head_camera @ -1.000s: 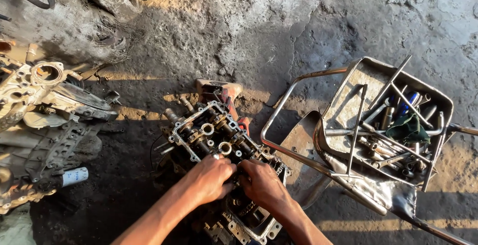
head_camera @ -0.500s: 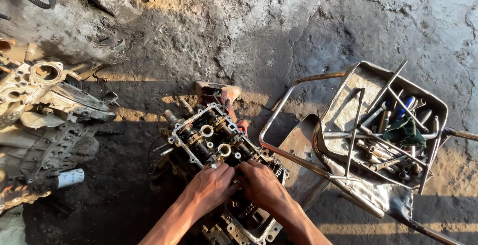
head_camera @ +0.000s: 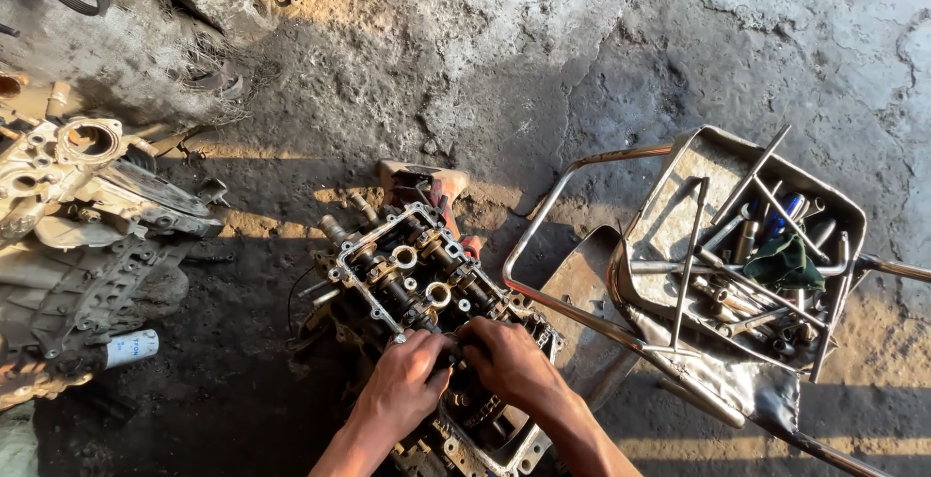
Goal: The person uses a T-handle wrench to tighten bolts on an exposed engine block. They rotate the wrench repeatedly on several bolt heads while holding the engine steady with the other hand. The work is performed on a concrete floor next to a metal tray containing various tools.
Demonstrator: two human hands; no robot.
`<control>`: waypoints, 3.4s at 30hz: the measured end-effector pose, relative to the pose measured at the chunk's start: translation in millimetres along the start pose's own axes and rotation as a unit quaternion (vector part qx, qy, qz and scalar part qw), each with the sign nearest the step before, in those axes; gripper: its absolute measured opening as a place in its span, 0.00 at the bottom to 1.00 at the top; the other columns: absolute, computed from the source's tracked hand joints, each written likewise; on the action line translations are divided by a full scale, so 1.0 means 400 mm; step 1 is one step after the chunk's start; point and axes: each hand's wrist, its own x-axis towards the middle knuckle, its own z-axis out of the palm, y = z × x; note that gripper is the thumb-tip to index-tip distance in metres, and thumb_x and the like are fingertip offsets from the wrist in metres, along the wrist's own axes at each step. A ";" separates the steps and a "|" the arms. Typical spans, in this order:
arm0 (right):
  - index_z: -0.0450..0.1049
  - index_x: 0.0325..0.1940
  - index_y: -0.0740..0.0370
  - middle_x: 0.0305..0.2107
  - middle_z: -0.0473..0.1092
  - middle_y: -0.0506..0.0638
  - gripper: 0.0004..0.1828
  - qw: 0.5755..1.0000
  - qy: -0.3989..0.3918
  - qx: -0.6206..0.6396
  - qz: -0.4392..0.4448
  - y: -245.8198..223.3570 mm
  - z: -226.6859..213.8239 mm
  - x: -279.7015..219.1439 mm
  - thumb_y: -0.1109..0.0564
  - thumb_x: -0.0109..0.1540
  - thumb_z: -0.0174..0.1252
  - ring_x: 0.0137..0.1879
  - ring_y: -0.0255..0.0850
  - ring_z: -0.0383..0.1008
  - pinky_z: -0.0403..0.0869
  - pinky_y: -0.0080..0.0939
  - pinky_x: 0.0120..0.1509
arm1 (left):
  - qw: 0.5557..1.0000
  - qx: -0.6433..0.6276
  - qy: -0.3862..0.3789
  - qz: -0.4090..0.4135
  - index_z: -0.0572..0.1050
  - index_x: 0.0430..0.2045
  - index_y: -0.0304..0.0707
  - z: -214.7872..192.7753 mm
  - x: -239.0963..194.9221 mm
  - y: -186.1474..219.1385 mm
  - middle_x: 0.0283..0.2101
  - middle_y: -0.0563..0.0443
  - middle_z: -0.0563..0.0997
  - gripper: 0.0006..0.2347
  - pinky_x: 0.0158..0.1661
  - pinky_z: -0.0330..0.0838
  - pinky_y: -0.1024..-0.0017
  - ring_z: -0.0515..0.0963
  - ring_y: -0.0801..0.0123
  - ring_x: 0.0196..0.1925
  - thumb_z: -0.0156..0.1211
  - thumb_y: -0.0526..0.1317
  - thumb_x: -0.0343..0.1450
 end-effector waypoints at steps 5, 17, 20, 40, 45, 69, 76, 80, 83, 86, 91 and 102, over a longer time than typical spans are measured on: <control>0.76 0.48 0.55 0.39 0.79 0.49 0.08 0.996 0.049 0.008 -0.069 0.041 0.015 0.000 0.58 0.67 0.52 0.37 0.39 0.79 0.80 0.39 0.41 | 0.997 -0.062 0.006 -0.040 0.77 0.46 0.41 -0.007 -0.011 0.007 0.46 0.51 0.82 0.14 0.48 0.84 0.64 0.85 0.64 0.44 0.68 0.37 0.67; 0.75 0.51 0.55 0.39 0.75 0.50 0.10 0.994 0.022 -0.083 -0.061 0.006 0.009 0.016 0.59 0.65 0.56 0.36 0.40 0.77 0.78 0.38 0.39 | 0.999 0.004 0.029 0.028 0.74 0.50 0.32 0.007 0.003 -0.003 0.44 0.42 0.82 0.17 0.40 0.87 0.68 0.84 0.58 0.43 0.67 0.37 0.69; 0.75 0.54 0.56 0.40 0.73 0.51 0.15 0.988 0.021 -0.108 -0.106 0.013 0.001 0.017 0.61 0.63 0.55 0.37 0.41 0.76 0.76 0.39 0.37 | 0.997 -0.007 0.066 0.041 0.75 0.49 0.32 0.017 -0.001 0.007 0.42 0.43 0.83 0.17 0.38 0.88 0.70 0.84 0.61 0.41 0.68 0.36 0.68; 0.77 0.47 0.58 0.45 0.72 0.50 0.12 0.988 0.045 -0.108 -0.103 0.036 0.041 0.026 0.67 0.63 0.52 0.40 0.39 0.73 0.76 0.34 0.37 | 0.990 -0.078 0.065 -0.099 0.63 0.65 0.55 0.011 -0.006 0.025 0.51 0.41 0.82 0.33 0.49 0.83 0.53 0.83 0.52 0.54 0.72 0.41 0.64; 0.61 0.39 0.51 0.23 0.63 0.41 0.10 0.994 0.017 -0.099 -0.046 0.035 0.038 0.007 0.49 0.73 0.46 0.25 0.33 0.57 0.68 0.38 0.31 | 0.991 -0.073 0.077 -0.082 0.62 0.66 0.54 0.011 -0.008 0.017 0.45 0.45 0.85 0.35 0.52 0.81 0.57 0.86 0.59 0.51 0.75 0.41 0.64; 0.68 0.55 0.47 0.44 0.70 0.44 0.14 0.990 -0.096 0.040 0.095 -0.025 0.000 0.023 0.45 0.67 0.53 0.39 0.34 0.70 0.75 0.35 0.42 | 0.989 -0.142 0.049 0.016 0.62 0.64 0.48 -0.066 0.006 0.002 0.51 0.44 0.86 0.25 0.07 0.73 0.84 0.66 0.82 0.06 0.53 0.31 0.70; 0.74 0.40 0.56 0.35 0.67 0.54 0.23 0.966 0.036 0.254 0.020 0.035 0.062 0.100 0.38 0.50 0.62 0.44 0.50 0.74 0.74 0.50 0.47 | 0.966 0.051 -0.222 -0.126 0.58 0.72 0.54 -0.285 0.151 0.044 0.70 0.41 0.66 0.39 0.71 0.42 0.33 0.57 0.38 0.75 0.61 0.21 0.64; 0.71 0.38 0.63 0.28 0.70 0.57 0.31 0.970 0.058 0.225 0.067 -0.082 0.011 0.085 0.33 0.53 0.65 0.41 0.54 0.75 0.73 0.51 0.46 | 0.962 0.081 -0.238 -0.106 0.61 0.68 0.51 -0.163 0.236 -0.146 0.63 0.41 0.73 0.36 0.61 0.58 0.41 0.68 0.41 0.64 0.66 0.25 0.63; 0.69 0.52 0.62 0.38 0.76 0.60 0.39 0.990 0.050 0.100 0.084 -0.097 0.014 0.111 0.26 0.57 0.60 0.54 0.62 0.77 0.73 0.62 0.58 | 0.957 0.107 -0.252 -0.093 0.64 0.65 0.47 -0.079 0.270 -0.305 0.57 0.41 0.78 0.34 0.52 0.72 0.48 0.78 0.44 0.56 0.71 0.29 0.63; 0.68 0.56 0.61 0.40 0.77 0.62 0.42 0.996 0.017 0.056 0.068 -0.084 0.039 0.139 0.23 0.58 0.57 0.55 0.64 0.76 0.73 0.64 0.59 | 0.959 0.104 -0.247 -0.090 0.64 0.65 0.47 -0.124 0.263 -0.212 0.55 0.41 0.81 0.32 0.47 0.80 0.57 0.83 0.50 0.46 0.66 0.26 0.65; 0.73 0.49 0.61 0.38 0.78 0.61 0.39 0.997 0.032 0.000 0.063 -0.111 0.057 0.169 0.25 0.54 0.64 0.52 0.62 0.79 0.77 0.60 0.56 | 0.963 -0.034 -0.220 -0.154 0.62 0.70 0.49 -0.373 0.152 0.028 0.67 0.45 0.71 0.37 0.44 0.79 0.70 0.77 0.50 0.60 0.55 0.16 0.64; 0.77 0.49 0.63 0.34 0.75 0.59 0.34 0.984 0.068 0.159 0.032 -0.163 -0.050 0.141 0.32 0.55 0.67 0.39 0.51 0.78 0.79 0.49 0.40 | 0.941 0.001 -0.141 -0.308 0.77 0.46 0.45 -0.462 0.234 0.059 0.60 0.41 0.76 0.09 0.47 0.72 0.63 0.79 0.53 0.53 0.59 0.40 0.74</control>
